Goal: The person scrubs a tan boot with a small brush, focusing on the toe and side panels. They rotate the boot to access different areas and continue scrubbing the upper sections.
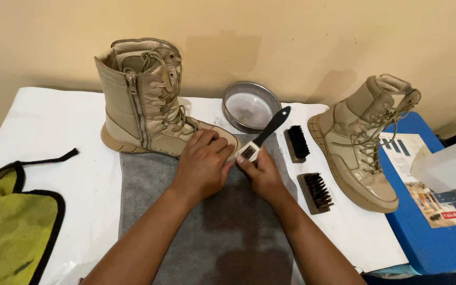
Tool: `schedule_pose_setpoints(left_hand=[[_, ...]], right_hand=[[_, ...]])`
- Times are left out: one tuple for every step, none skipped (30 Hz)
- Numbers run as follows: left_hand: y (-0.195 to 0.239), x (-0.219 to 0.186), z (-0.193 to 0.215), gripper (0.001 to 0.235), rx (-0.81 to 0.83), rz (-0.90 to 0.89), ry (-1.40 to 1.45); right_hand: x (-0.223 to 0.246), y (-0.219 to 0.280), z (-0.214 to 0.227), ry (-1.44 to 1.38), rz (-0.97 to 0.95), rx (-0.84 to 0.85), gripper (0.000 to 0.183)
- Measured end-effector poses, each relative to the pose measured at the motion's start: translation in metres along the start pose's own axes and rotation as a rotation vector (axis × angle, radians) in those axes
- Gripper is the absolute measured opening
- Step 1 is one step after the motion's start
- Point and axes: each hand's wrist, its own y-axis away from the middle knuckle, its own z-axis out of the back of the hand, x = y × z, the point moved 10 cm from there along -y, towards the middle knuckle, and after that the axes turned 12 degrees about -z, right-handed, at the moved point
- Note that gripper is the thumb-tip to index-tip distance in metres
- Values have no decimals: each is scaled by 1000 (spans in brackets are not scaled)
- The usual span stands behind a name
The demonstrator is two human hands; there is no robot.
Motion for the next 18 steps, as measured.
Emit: schedule_pose_setpoints(left_hand=[[-1,0,0,31,-1,2,0],[-1,0,-1,30,2,0,6],[-1,1,-1,29,5,1,10],[0,2,-1,29,5,4,9],[-1,2,-2,28,5,-1,14],[-1,1,-3,27,4,-6,19],[-1,0,-4,27,4,-8,23],[-1,-1,-5,28,10,-10,11],[-1,0,-4,29,15,-13,-7],[-1,0,-3,29,15,-16,-10],[-1,0,-3,30,18,-11,-13],[0,0,-3,31,21,-5,-15],[-1,0,-1,31,18,-8,-18],[-2,0,0,30,22,-10,-6],[-1,0,0,29,27,-8,8],[-2,0,0,29,24,-6,6],[-2,0,-1,29,31,-4,7],[-2,0,-2,30,37,-2,7]], right_hand=[[0,0,0,1,-1,1,29],[-1,-1,3,68,-12,-41,29],[-2,-2,5,134,-24,-80,30],[-6,-5,3,135,-24,-77,30],[-10,-7,5,172,-18,-112,31],[-14,-8,8,209,-11,-146,33],[-17,-11,8,210,-13,-150,33],[-20,-12,12,199,-30,-183,31],[-22,-16,14,185,-41,-215,28],[-26,-16,15,182,-37,-217,28],[-29,-15,15,157,-21,-195,28],[-32,-15,14,133,-5,-173,28],[-21,-8,13,133,0,-174,28],[-13,-2,7,207,-25,-143,31],[-6,5,0,283,-52,-110,35],[-10,3,1,285,-50,-108,35],[-15,1,4,302,-51,-138,36],[-20,0,8,319,-52,-168,38]])
